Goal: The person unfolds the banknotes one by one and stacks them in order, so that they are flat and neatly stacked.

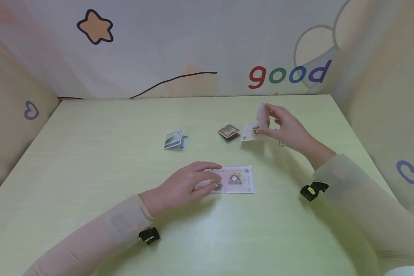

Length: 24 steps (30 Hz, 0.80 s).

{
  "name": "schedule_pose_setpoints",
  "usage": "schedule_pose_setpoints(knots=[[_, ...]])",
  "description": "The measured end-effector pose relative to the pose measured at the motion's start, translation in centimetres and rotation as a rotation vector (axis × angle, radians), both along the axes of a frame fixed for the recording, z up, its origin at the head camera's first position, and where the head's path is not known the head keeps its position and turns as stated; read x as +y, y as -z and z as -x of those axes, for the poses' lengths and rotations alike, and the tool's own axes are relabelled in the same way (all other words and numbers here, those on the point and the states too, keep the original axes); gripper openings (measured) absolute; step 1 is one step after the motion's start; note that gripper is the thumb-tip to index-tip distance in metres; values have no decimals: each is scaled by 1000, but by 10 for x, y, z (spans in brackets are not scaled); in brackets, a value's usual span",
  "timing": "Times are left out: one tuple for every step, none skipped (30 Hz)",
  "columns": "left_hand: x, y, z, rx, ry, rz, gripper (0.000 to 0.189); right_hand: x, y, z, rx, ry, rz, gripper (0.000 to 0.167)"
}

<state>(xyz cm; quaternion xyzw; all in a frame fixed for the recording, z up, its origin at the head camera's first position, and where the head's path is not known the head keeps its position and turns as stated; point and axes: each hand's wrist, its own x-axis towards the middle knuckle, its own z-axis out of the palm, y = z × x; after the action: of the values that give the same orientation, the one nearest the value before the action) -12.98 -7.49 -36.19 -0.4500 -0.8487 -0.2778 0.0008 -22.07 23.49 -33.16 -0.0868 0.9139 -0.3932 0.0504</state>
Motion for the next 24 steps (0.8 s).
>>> schedule_pose_setpoints(knots=[[0,0,0,-1,-2,-6,21,0,0,-2,-14,1,26,84],[0,-1,0,-2,-5,-11,21,-1,-1,-4,-29,2,51,84],[0,-1,0,-2,-7,-17,21,-1,-1,-6,-44,2,78,83],[0,-1,0,-2,-10,-22,20,-2,-1,-9,-61,0,106,83],[0,-1,0,-4,-12,-28,20,-3,-1,-11,-77,-5,131,83],[0,-2,0,-4,-14,-31,20,-3,-1,-13,-90,-13,154,82],[0,-2,0,-3,-16,-33,20,-4,0,-15,-102,-23,177,82],[0,-3,0,0,-20,-36,20,-5,0,-18,-114,-33,196,81],[0,-3,0,6,-24,-38,20,-6,1,-20,-122,-44,211,80],[1,-3,0,13,-30,-39,20,-6,1,-22,-127,-58,221,79],[1,-4,0,23,-35,-41,20,-7,2,-24,-128,-72,229,78],[1,-4,1,34,-39,-47,20,-9,3,-26,-130,-89,238,77],[1,-5,1,45,-44,-56,20,-10,4,-28,-134,-103,241,76],[2,-5,1,56,-49,-65,19,-11,4,-30,-135,-118,240,76],[2,-6,2,65,-53,-74,19,-12,5,-32,-137,-132,238,76],[3,-6,2,73,-56,-85,19,-14,5,-34,-140,-144,240,75],[3,-7,3,83,-57,-99,19,-15,6,-36,-146,-154,243,75],[4,-8,4,93,-59,-113,20,-16,6,-38,-155,-164,247,75],[5,-10,5,101,-63,-122,21,-18,6,-39,-162,-172,253,74],[6,-11,6,112,-69,-133,22,-19,6,-41,-169,-184,262,74],[7,-13,7,122,-75,-144,24,-20,6,-42,-179,-197,275,73],[8,-14,8,133,-79,-158,27,-22,7,-43,-190,-210,288,72],[10,-16,9,139,-85,-172,30,-23,7,-44,-200,-225,300,72],[11,-17,10,144,-90,-185,33,-24,9,-45,-212,-242,310,71]])
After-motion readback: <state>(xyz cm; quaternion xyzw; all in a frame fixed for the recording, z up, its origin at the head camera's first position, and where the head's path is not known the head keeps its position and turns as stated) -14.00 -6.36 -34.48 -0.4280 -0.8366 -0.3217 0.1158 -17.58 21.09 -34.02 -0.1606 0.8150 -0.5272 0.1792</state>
